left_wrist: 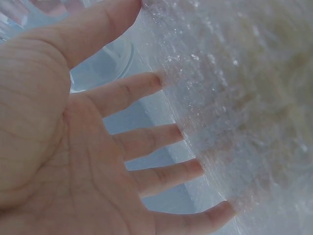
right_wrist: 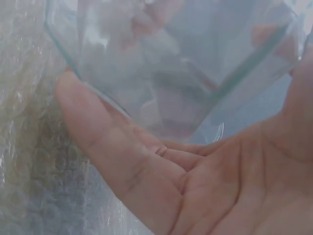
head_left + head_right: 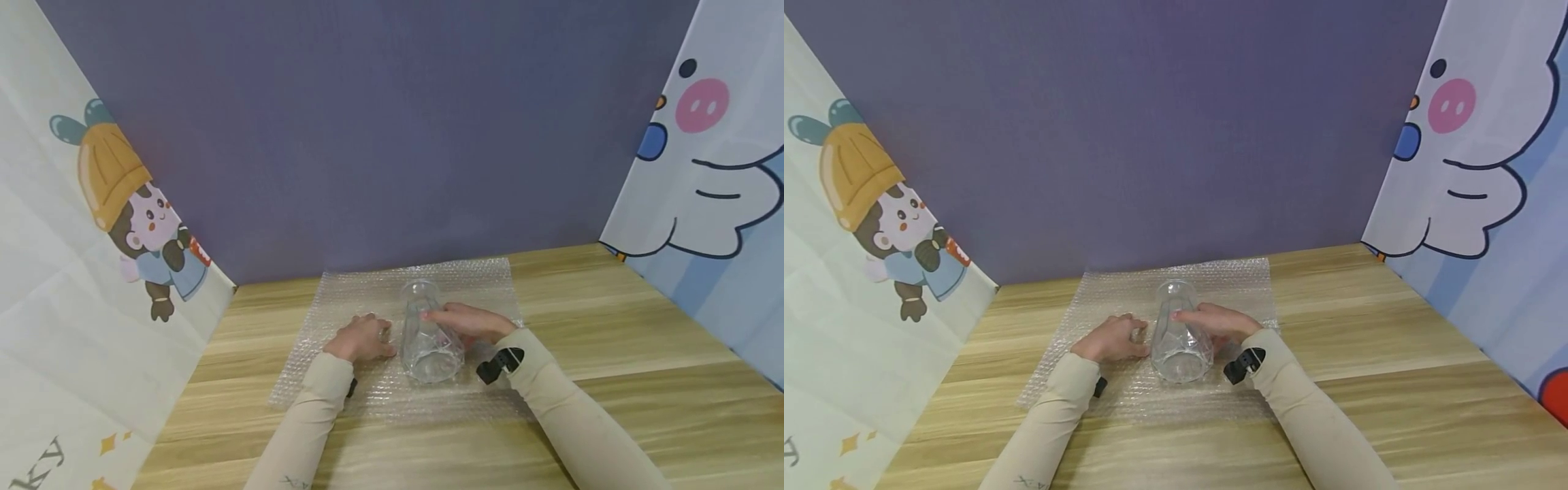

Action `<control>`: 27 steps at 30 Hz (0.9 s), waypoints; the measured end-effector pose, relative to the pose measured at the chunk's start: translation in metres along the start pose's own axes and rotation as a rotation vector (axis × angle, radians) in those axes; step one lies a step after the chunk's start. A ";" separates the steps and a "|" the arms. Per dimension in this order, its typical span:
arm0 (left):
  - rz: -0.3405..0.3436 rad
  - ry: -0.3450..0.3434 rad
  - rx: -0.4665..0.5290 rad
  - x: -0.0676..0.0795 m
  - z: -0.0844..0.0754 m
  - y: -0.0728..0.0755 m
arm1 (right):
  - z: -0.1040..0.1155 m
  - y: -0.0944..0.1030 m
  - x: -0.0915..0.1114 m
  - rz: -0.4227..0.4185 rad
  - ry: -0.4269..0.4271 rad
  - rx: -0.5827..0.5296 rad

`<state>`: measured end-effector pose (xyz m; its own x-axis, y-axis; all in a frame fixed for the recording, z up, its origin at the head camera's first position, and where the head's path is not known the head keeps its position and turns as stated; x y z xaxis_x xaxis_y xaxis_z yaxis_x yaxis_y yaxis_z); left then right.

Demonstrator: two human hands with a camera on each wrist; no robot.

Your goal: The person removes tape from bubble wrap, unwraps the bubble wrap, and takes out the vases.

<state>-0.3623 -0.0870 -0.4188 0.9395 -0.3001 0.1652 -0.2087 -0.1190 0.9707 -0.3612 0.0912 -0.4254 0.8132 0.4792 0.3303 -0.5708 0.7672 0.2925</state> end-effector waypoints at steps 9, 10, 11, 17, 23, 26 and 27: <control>-0.001 0.004 -0.007 0.000 0.000 0.000 | -0.001 0.000 -0.005 0.015 0.015 -0.036; -0.001 0.004 -0.006 0.000 0.000 0.000 | -0.002 0.001 -0.005 0.010 0.012 -0.039; -0.002 0.004 -0.007 0.000 0.000 0.000 | -0.002 0.001 -0.005 0.006 0.010 -0.039; -0.006 0.000 -0.006 -0.001 0.001 -0.001 | -0.002 0.003 -0.006 -0.001 0.011 -0.042; 0.003 0.008 -0.004 -0.001 0.003 -0.002 | 0.000 0.003 -0.005 -0.013 0.023 -0.040; 0.008 0.009 0.000 0.000 0.003 -0.002 | 0.000 0.005 -0.004 -0.024 0.023 -0.043; 0.008 0.008 0.001 0.000 0.003 -0.002 | -0.001 0.007 -0.004 -0.031 0.019 -0.053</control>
Point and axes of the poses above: each hand's wrist, its own x-axis away from the middle knuckle, its own y-axis out of the back of the hand, z = x × y, the point moved 10 cm from there along -x, towards the middle knuckle, and after that the axes turned 6 degrees about -x, right-handed, at the moved point
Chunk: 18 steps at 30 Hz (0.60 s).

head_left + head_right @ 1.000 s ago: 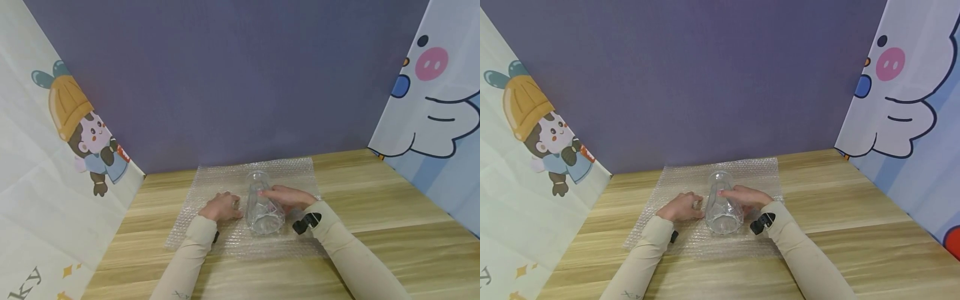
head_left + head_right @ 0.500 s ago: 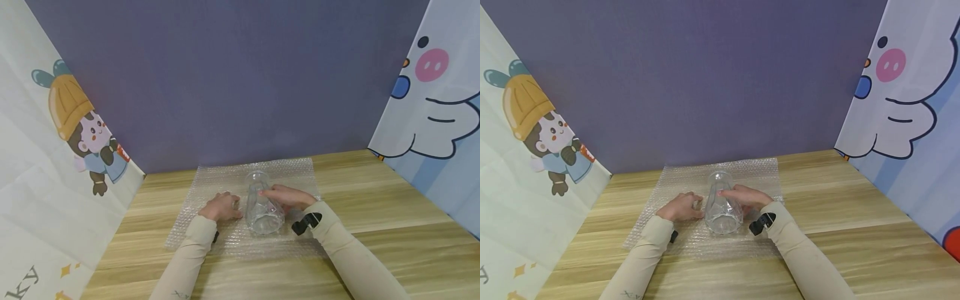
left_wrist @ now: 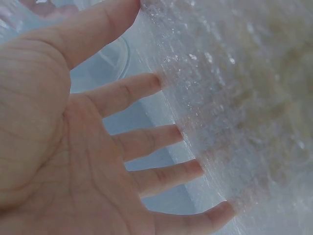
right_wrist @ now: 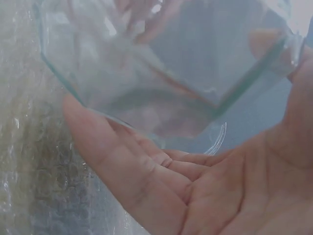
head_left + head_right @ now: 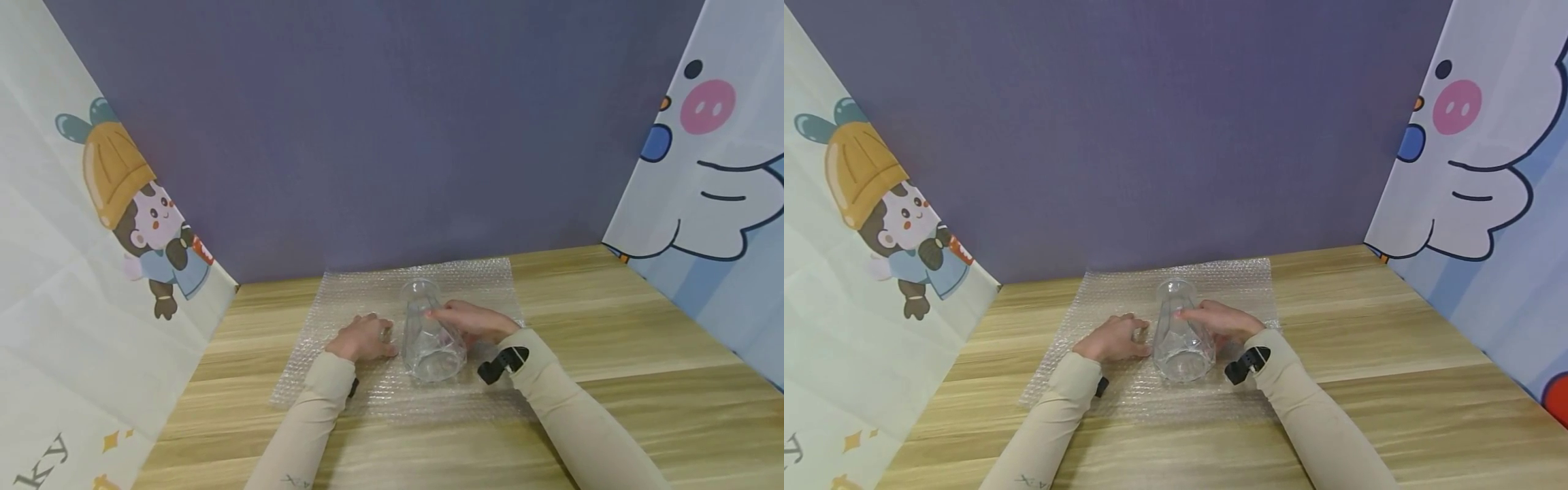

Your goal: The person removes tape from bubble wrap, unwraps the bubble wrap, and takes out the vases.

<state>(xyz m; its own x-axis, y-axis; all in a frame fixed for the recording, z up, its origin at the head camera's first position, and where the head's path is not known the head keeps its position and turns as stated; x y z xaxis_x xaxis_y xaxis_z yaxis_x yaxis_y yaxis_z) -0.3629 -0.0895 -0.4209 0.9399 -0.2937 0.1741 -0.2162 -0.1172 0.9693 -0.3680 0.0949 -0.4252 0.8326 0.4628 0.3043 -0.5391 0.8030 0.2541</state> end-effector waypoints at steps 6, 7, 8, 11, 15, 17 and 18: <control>0.006 0.007 0.006 0.000 0.000 -0.001 | 0.001 0.007 0.002 -0.021 0.010 -0.018; 0.006 0.008 0.009 0.001 0.000 -0.001 | 0.002 0.007 0.002 -0.019 0.014 -0.022; 0.006 0.008 0.013 0.001 0.000 -0.001 | 0.002 0.009 0.002 -0.023 0.011 -0.029; 0.006 0.008 0.016 0.001 0.001 -0.001 | 0.003 0.011 0.001 -0.028 0.020 -0.071; 0.006 0.009 0.018 0.000 0.002 -0.002 | 0.005 0.015 0.002 -0.034 0.033 -0.126; 0.004 0.008 0.019 -0.001 0.002 -0.002 | 0.005 0.015 0.002 -0.030 0.034 -0.164; 0.001 0.006 0.020 -0.001 0.002 -0.002 | 0.005 0.016 0.001 -0.029 0.034 -0.187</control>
Point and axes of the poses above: each hand's wrist, its own x-axis away from the middle knuckle, its own y-axis out of the back of the hand, z = x × y, the point moved 10 cm from there along -x, towards the middle knuckle, and after that the axes turned 6 degrees about -x, right-handed, at the moved point
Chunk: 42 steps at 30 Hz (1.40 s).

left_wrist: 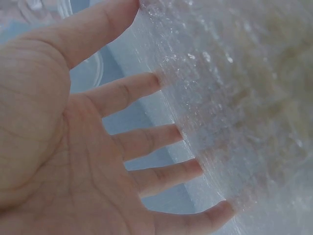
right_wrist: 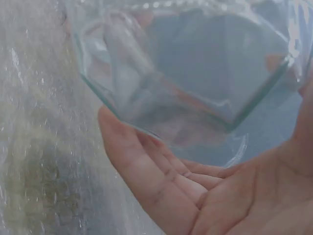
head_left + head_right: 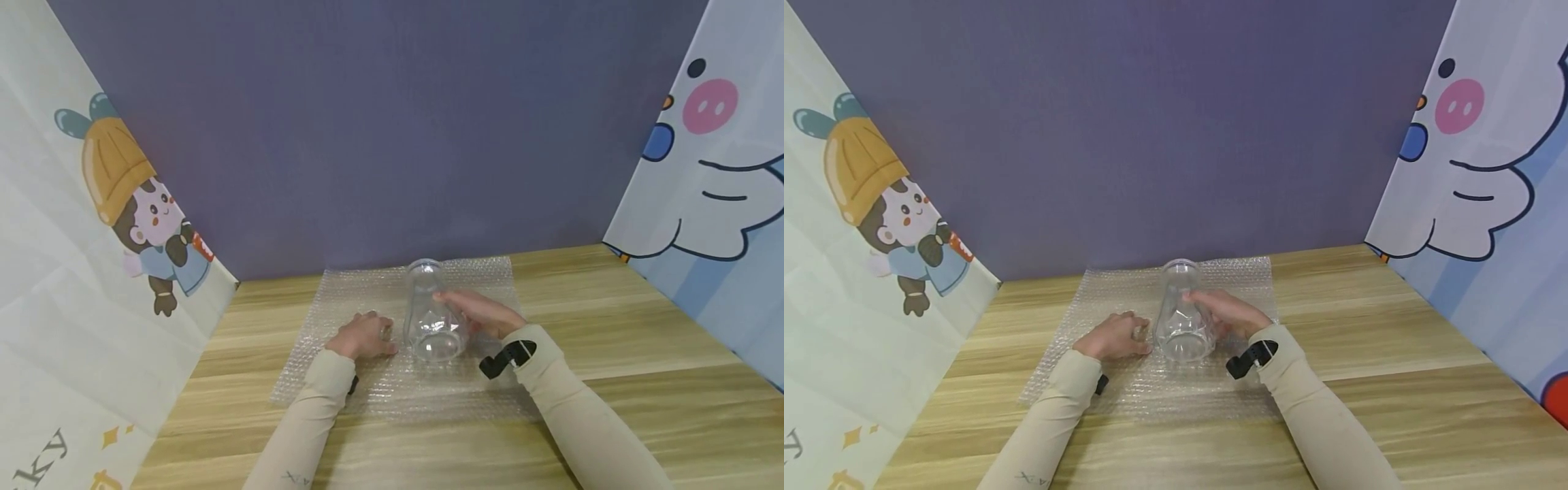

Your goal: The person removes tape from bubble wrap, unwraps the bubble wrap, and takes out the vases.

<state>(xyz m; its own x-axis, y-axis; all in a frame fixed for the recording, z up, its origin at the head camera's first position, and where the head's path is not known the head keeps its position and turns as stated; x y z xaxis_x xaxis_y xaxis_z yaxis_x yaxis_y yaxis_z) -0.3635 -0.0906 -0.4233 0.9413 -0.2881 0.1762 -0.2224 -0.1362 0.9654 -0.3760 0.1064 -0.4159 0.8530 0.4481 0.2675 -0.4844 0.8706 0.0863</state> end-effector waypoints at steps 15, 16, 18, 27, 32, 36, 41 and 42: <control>0.000 -0.001 -0.004 -0.001 0.000 0.002 | 0.001 -0.006 -0.005 0.065 0.051 -0.270; 0.002 0.000 -0.003 -0.001 0.001 0.001 | 0.002 -0.007 -0.005 0.069 0.056 -0.283; 0.005 0.001 0.000 -0.001 0.001 0.001 | 0.002 -0.007 -0.005 0.071 0.064 -0.306; 0.011 0.004 -0.002 0.001 0.001 0.000 | 0.004 -0.007 -0.006 0.090 0.091 -0.424; 0.007 0.002 -0.004 0.001 0.001 0.000 | 0.003 -0.004 -0.007 0.087 0.095 -0.463; 0.009 0.001 -0.003 0.001 0.001 0.001 | 0.005 -0.004 -0.006 0.095 0.100 -0.488; 0.010 0.001 0.004 0.000 0.001 0.000 | 0.007 -0.004 -0.005 0.107 0.108 -0.498; 0.010 0.001 0.005 0.000 0.001 0.000 | 0.007 -0.004 -0.005 0.105 0.108 -0.501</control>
Point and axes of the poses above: each hand's wrist, its own x-axis away from the middle knuckle, its own y-axis out of the back of the hand, z = x × y, the point moved 10 cm from there along -x, towards the middle knuckle, and after that the axes turned 6 degrees about -x, right-handed, at the moved point
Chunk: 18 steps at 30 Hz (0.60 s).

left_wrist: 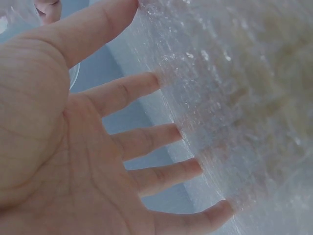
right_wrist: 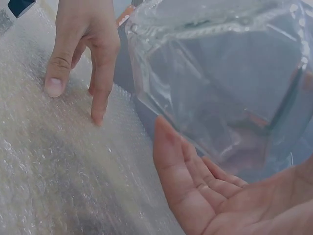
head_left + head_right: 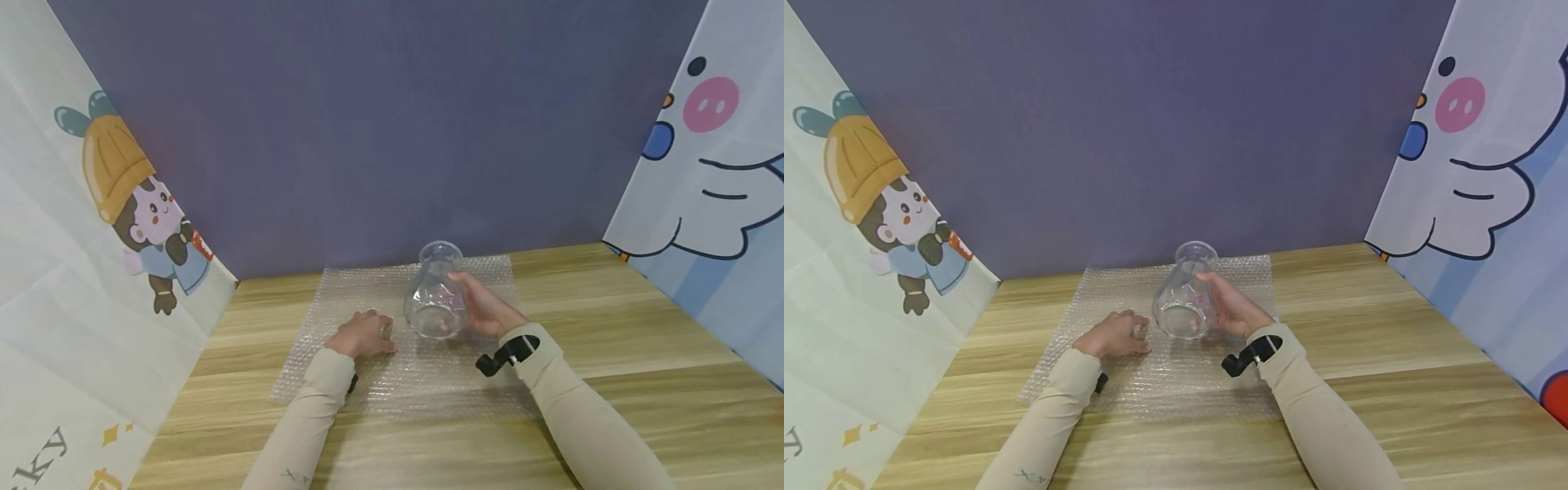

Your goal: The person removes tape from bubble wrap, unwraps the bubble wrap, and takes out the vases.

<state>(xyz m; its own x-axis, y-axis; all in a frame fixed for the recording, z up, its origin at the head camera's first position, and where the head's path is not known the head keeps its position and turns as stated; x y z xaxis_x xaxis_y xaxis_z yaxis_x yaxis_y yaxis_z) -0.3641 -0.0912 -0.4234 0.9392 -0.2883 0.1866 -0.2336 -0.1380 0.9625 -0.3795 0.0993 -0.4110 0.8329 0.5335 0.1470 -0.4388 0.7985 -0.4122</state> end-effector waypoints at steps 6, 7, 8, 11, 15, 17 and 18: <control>0.002 0.006 0.005 0.001 0.000 0.000 | 0.002 0.000 -0.001 0.000 0.007 -0.020; 0.001 0.006 0.005 0.001 0.000 0.000 | 0.002 0.000 -0.001 0.004 0.007 -0.022; 0.000 0.005 0.004 0.000 0.000 0.000 | 0.002 0.000 -0.001 0.004 0.006 -0.026; -0.006 0.003 -0.003 -0.001 0.000 0.000 | 0.002 0.001 0.000 0.001 -0.004 -0.032; -0.008 0.003 -0.016 -0.001 0.000 0.000 | 0.002 0.004 0.000 -0.020 -0.011 -0.028; -0.007 0.006 -0.016 0.000 0.000 0.000 | 0.002 0.006 0.001 -0.030 -0.010 -0.023; -0.006 0.006 -0.016 0.000 0.000 0.000 | 0.003 0.006 0.001 -0.035 -0.007 -0.026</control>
<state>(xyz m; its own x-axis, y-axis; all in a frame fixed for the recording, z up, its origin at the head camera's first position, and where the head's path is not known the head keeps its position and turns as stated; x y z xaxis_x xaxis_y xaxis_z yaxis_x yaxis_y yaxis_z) -0.3640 -0.0916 -0.4235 0.9421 -0.2817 0.1822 -0.2241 -0.1246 0.9666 -0.3826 0.1054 -0.4108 0.8452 0.5074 0.1678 -0.4004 0.8092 -0.4300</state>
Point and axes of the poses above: each hand's wrist, its own x-axis away from the middle knuckle, its own y-axis out of the back of the hand, z = x × y, the point moved 10 cm from there along -x, towards the middle knuckle, and after that the axes turned 6 degrees about -x, right-handed, at the moved point
